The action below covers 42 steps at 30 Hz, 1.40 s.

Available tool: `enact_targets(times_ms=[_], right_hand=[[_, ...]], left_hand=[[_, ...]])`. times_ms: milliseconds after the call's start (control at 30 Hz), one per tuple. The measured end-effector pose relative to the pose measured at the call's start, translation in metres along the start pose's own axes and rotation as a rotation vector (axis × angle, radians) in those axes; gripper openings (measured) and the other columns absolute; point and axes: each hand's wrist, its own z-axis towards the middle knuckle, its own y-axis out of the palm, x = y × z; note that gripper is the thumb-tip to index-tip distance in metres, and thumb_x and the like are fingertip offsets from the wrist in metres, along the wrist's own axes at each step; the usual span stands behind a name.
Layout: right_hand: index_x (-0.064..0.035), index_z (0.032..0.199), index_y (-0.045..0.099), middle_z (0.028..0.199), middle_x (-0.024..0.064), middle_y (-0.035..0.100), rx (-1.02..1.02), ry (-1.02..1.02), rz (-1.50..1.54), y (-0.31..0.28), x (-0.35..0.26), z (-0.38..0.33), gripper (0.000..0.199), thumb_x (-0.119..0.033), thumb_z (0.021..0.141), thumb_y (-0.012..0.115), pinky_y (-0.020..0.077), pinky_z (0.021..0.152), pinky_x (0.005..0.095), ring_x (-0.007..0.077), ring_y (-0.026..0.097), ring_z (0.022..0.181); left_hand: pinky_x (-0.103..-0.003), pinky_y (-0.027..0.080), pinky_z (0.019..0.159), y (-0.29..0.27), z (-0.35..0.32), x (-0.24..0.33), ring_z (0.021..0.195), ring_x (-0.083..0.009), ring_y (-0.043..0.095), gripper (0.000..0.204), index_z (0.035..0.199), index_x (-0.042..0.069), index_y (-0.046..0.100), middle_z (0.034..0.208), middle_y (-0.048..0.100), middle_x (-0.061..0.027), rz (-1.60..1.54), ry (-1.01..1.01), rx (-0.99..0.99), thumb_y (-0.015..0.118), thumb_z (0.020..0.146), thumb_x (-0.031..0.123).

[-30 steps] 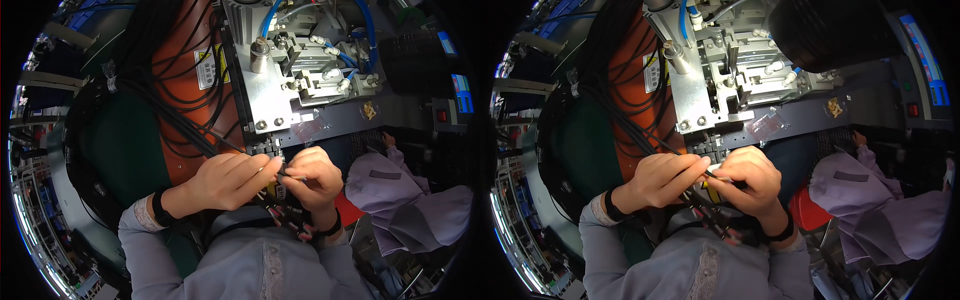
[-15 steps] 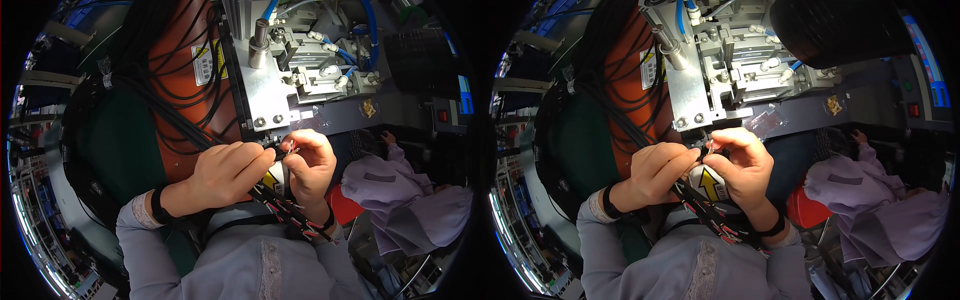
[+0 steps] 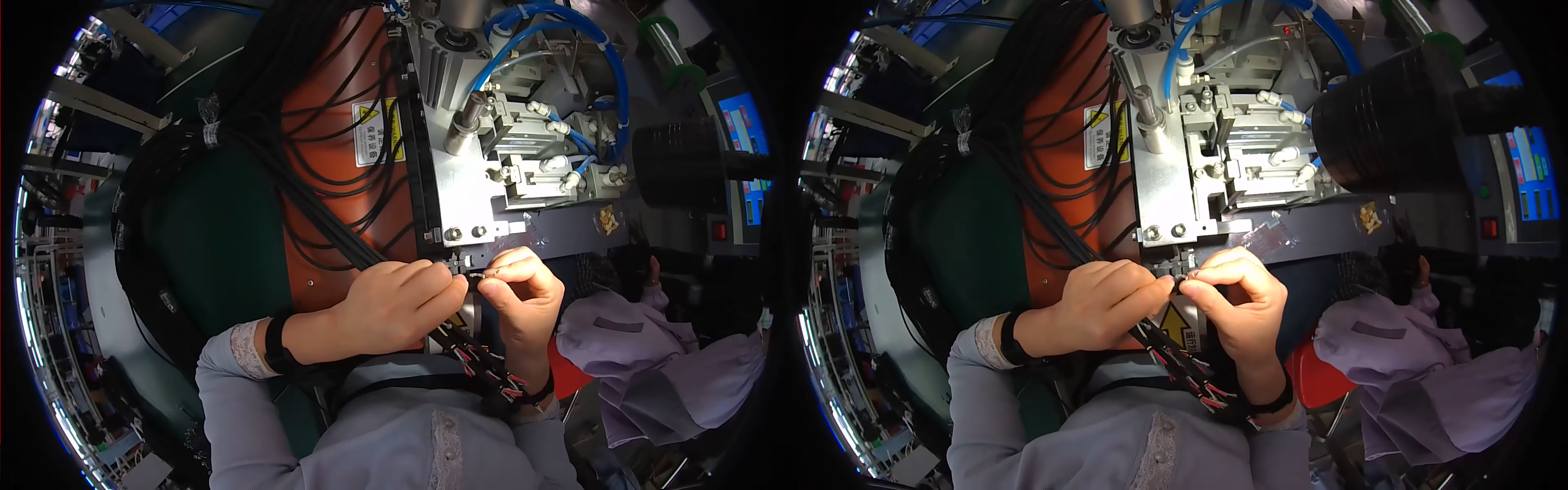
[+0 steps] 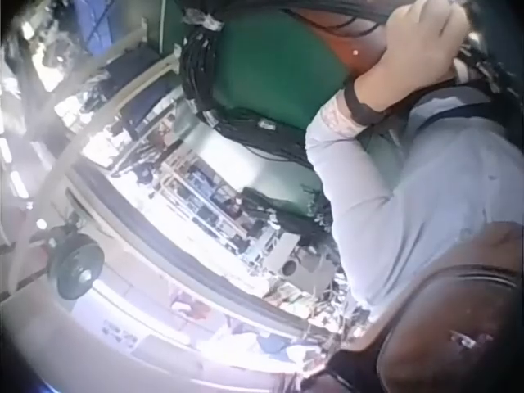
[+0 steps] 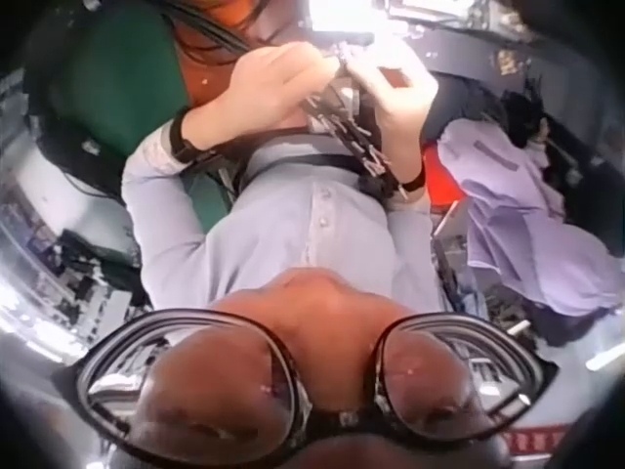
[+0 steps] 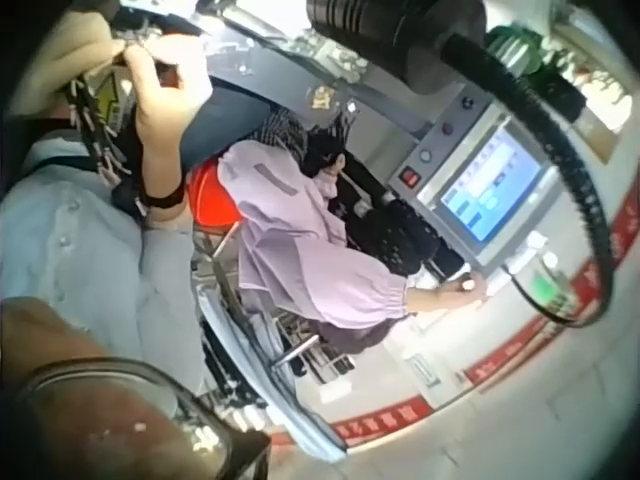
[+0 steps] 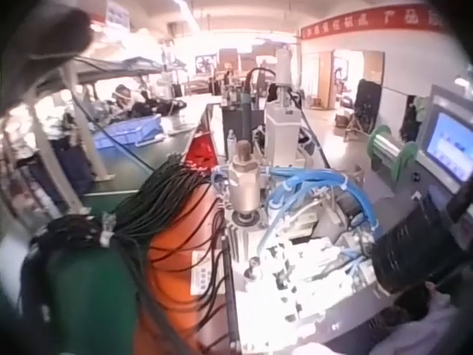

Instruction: The person inserts the ends of wires into a machine, gathers a bundle of cables to move them aside, and continues inserting wire ends from the bundle into the machine.

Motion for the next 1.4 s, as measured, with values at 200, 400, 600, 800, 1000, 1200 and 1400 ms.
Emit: enact_targets(times_ms=[200,400,600,800,1000,1200,1400], right_hand=[[0.0003,0.078,0.061,0.076,0.0081,0.061,-0.009,-0.482,-0.610,0.000,0.015,0.011,0.016,0.001,0.070,0.074,0.0451,0.065,0.0264,0.0169,0.057,0.070],[0.0005,0.082,0.059,0.073,0.0076,0.058,-0.172,-0.170,-0.584,-0.017,0.012,0.015,0.014,-0.001,0.075,0.071,0.0444,0.066,0.0264,0.0183,0.055,0.068],[0.0016,0.082,0.059,0.073,0.0108,0.058,-0.126,0.087,-0.272,-0.028,0.042,0.011,0.012,-0.002,0.076,0.069,0.0446,0.067,0.0264,0.0219,0.056,0.069],[0.0012,0.079,0.059,0.073,0.0104,0.058,-0.100,-0.214,-0.669,-0.010,0.058,0.016,0.009,-0.001,0.077,0.068,0.0449,0.064,0.0284,0.0225,0.056,0.068],[0.0006,0.076,0.058,0.071,0.0107,0.056,-0.112,-0.315,-0.862,-0.006,0.060,0.015,0.007,0.003,0.075,0.064,0.0433,0.061,0.0317,0.0245,0.053,0.065],[-0.0007,0.073,0.056,0.068,0.0101,0.054,-0.044,-0.369,-0.771,-0.012,0.070,0.017,0.009,0.004,0.073,0.064,0.0418,0.058,0.0333,0.0258,0.051,0.063],[0.0007,0.075,0.056,0.069,0.0064,0.053,0.060,0.088,-0.288,-0.025,0.088,0.013,0.006,0.002,0.077,0.061,0.0405,0.059,0.0277,0.0154,0.050,0.064]], left_hand=[[-0.025,0.040,0.044,0.015,-0.003,-0.006,0.058,-0.0137,0.055,0.027,0.094,0.000,0.063,0.071,0.051,-0.0019,0.077,-0.035,-0.029,0.066,0.069,0.011],[-0.024,0.039,0.045,0.024,-0.009,-0.010,0.058,-0.0123,0.053,0.028,0.097,0.002,0.065,0.072,0.050,-0.0009,0.195,-0.053,-0.018,0.065,0.070,0.011],[-0.024,0.038,0.045,0.029,-0.016,-0.010,0.056,-0.0104,0.049,0.033,0.102,0.005,0.066,0.071,0.048,0.0001,0.247,-0.058,-0.097,0.062,0.070,0.010],[-0.023,0.036,0.045,0.035,-0.024,-0.017,0.056,-0.0091,0.046,0.037,0.107,0.007,0.065,0.072,0.043,0.0010,0.298,-0.082,-0.213,0.060,0.071,0.012],[-0.022,0.036,0.045,0.035,-0.025,-0.014,0.054,-0.0084,0.044,0.039,0.109,0.007,0.064,0.074,0.041,0.0011,0.382,-0.138,-0.279,0.059,0.071,0.012],[-0.022,0.035,0.045,0.039,-0.016,-0.008,0.053,-0.0082,0.044,0.036,0.106,0.008,0.066,0.070,0.038,0.0010,0.396,-0.161,-0.290,0.060,0.071,0.012],[-0.022,0.040,0.049,0.044,-0.007,-0.015,0.061,-0.0095,0.050,0.027,0.095,0.004,0.063,0.075,0.048,0.0012,0.357,-0.115,-0.264,0.060,0.071,0.015]])
